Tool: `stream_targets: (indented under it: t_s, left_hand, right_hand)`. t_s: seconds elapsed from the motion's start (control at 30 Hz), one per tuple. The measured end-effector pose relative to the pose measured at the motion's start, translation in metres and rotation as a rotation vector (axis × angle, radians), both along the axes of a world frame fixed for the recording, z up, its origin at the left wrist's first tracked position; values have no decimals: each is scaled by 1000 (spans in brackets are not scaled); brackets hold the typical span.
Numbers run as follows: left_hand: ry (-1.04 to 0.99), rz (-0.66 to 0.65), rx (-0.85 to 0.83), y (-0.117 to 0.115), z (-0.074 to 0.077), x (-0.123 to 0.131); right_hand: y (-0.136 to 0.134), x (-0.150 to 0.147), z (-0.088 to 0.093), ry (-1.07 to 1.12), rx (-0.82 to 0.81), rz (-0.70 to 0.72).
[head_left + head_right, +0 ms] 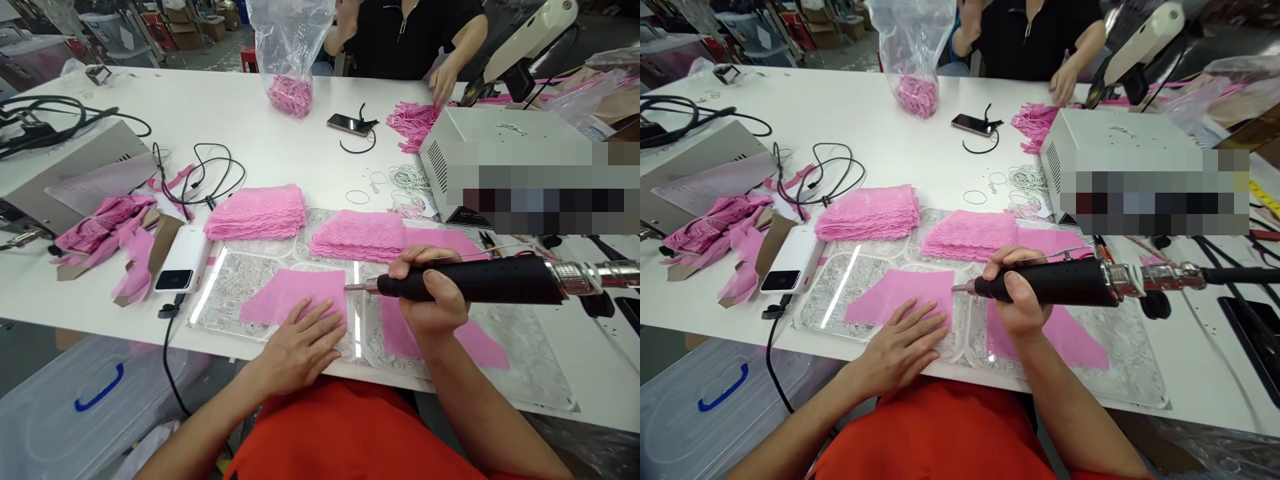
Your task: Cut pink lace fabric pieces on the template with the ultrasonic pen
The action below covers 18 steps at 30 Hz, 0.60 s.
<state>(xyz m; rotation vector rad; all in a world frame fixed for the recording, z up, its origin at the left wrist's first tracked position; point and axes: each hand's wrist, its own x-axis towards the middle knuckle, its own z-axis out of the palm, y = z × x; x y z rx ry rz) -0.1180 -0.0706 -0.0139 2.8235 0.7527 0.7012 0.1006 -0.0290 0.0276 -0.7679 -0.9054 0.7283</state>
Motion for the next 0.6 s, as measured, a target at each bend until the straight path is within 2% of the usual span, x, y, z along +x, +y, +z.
stream_targets:
  t_s: [0.43,0.6]
  left_hand:
    - [-14,-22,10,-1,-2,-1]
    - [-27,-17,29,-2,-1,0]
  right_hand:
    - [-4,3,4,20,9,40]
    - [-9,6,7,37,-10,124]
